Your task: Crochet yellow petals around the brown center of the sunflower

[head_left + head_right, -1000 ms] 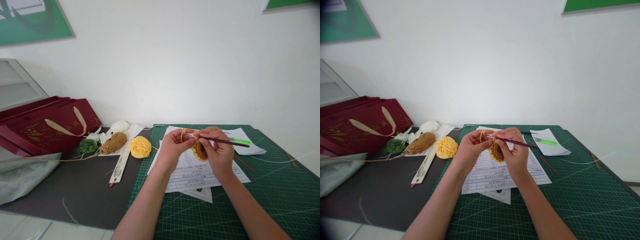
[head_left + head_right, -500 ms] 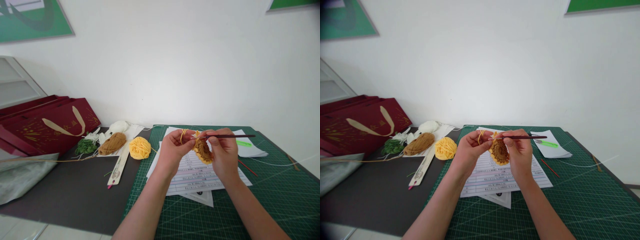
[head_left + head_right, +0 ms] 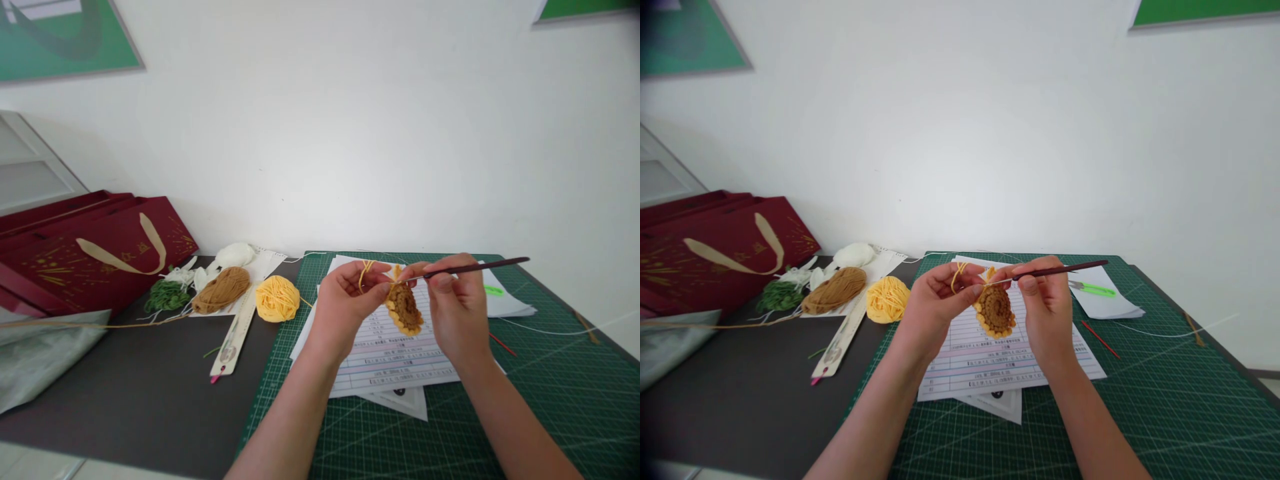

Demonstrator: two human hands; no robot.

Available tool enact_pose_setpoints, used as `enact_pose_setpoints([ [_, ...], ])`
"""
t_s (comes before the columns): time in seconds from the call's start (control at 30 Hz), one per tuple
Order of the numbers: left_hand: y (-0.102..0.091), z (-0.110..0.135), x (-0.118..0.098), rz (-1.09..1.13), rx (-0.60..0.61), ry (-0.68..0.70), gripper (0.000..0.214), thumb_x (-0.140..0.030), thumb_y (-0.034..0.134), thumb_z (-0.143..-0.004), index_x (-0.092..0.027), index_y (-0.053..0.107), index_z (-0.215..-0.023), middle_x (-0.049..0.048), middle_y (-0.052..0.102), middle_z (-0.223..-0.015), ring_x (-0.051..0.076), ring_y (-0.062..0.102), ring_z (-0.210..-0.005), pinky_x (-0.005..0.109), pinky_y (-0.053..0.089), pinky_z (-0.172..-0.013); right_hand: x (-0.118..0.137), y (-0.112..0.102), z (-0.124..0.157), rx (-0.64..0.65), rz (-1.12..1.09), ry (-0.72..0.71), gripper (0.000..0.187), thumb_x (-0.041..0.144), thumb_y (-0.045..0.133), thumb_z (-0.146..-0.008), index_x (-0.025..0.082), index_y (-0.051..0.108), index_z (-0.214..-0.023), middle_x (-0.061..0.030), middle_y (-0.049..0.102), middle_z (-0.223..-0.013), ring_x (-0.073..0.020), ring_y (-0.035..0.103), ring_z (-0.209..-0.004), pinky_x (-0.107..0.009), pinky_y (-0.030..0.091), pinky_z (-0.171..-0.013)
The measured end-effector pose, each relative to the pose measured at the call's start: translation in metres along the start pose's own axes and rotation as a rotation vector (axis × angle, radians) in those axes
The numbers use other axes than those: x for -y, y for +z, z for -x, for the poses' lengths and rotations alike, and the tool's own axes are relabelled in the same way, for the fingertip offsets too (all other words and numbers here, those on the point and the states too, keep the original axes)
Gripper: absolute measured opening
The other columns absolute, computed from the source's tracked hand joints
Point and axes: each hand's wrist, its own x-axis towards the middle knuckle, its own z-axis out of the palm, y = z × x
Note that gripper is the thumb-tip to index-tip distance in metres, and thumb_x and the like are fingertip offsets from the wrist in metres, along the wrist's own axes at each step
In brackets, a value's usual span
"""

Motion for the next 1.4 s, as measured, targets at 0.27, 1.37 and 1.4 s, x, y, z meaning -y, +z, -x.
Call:
enact_pose_setpoints([
  [0.27,0.001,0.000,0.001,-0.020,-0.033,0.002,0.019,-0.014,0.088,-0.067,-0.017,0.082,-0.085,0.0000,0.074,-0.072,0.012,0.065,-0.068,0.026,0.052,-0.071,0.008,-0.006,-0.001,0.072,0.175,-0.114,0.002,0.023,0.061,-0.100,0.023,0.059,-0.101,-0.0037,0.078,-0.092,-0.0209,0.075,-0.084,-0.039,0.057,-0.078],
  [1.37,0.013,0.010,-0.006,0.047,-0.051,-0.011,0.028,-0.017,0.094,-0.066,-0.018,0.082,-0.091,-0.0012,0.074,-0.072,0.010,0.065,-0.069,0.021,0.052,-0.070,0.014,-0.002,0.008,0.108,0.456,-0.587,0.026,0.018,0.063,-0.096,0.031,0.065,-0.118,-0.0034,0.079,-0.106,-0.0250,0.074,-0.090,-0.048,0.057,-0.077],
  [1.4,0.013,0.010,-0.006,0.049,-0.053,-0.010,0.027,-0.016,0.093,-0.066,-0.018,0.082,-0.091,-0.0011,0.074,-0.073,0.010,0.065,-0.069,0.021,0.052,-0.070,0.014,-0.001,0.008,0.094,0.436,-0.575,0.026,0.017,0.063,-0.096,0.031,0.066,-0.118,-0.0034,0.079,-0.105,-0.0251,0.075,-0.090,-0.048,0.057,-0.077],
])
